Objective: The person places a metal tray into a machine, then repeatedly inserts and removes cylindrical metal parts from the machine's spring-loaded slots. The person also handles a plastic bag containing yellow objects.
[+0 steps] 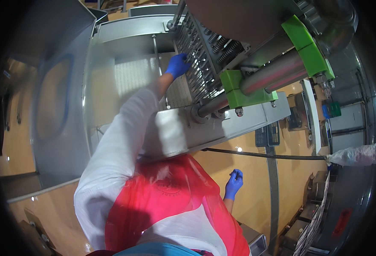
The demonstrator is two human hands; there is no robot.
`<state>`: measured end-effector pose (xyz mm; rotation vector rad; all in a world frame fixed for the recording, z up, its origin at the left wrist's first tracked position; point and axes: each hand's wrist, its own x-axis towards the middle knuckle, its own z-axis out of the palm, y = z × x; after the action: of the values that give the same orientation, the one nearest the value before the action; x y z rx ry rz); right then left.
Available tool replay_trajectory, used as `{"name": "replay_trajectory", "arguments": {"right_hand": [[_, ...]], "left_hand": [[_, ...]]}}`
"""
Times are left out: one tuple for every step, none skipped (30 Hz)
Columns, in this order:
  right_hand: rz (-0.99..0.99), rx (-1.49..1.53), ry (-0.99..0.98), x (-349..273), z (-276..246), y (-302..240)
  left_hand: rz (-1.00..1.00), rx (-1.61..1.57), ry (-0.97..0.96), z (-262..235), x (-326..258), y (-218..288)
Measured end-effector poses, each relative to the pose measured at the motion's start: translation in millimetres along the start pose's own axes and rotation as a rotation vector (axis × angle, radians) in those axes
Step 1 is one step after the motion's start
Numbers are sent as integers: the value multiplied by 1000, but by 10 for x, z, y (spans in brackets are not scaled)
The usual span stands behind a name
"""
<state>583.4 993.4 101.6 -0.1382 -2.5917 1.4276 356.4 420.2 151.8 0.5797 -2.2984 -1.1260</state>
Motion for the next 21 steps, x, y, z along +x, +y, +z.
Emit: {"name": "replay_trajectory", "arguments": {"right_hand": [[36,14,35,-84,1,48],[49,37,46,-126,-7,92],[61,60,56,-153,-21,134],[69,89,53,-146,42,58],[35,41,58,-142,83,-21],[1,-7,60,-137,109,-105],[-27,-60,65,-160,147,-207],[-19,-61,51,-171,162,-215],[-12,-62,36,-163,189,-205],[-12,-52,19,-108,262,-211],[-36,-59,7,-52,279,-224],[-59,-67,-4,13,272,-238],[-80,-72,-15,33,281,-285],[-104,-55,-14,46,314,-324],[-129,-38,-12,63,350,-360],[-161,-36,-25,124,346,-441],[-168,-73,-15,110,375,-508],[-174,-110,-6,86,383,-579],[-189,-162,-7,96,373,-724],[-317,-186,-23,101,406,-820],[-447,-210,-38,123,452,-926]], "left_hand": [[-11,94,-26,-27,5,17],[-35,129,-182,-99,47,61],[-1,9,-125,-74,42,67],[27,-103,-58,-91,19,40],[54,-215,10,-115,29,22],[106,-127,-5,-162,160,32],[156,-39,-29,-260,299,127],[202,40,-57,-289,337,203],[186,0,-86,-307,287,251],[177,-33,-104,-348,299,276],[166,-66,-122,-377,286,301],[135,-242,-54,-359,191,335],[137,-213,-47,-334,202,318],[139,-184,-40,-306,212,302],[142,-156,-35,-273,219,287],[146,-175,30,-286,189,238],[180,-183,82,-249,165,272],[213,-191,134,-216,154,308],[207,-203,145,-217,174,282],[207,-207,150,-205,180,256],[206,-212,157,-200,196,229]]}}
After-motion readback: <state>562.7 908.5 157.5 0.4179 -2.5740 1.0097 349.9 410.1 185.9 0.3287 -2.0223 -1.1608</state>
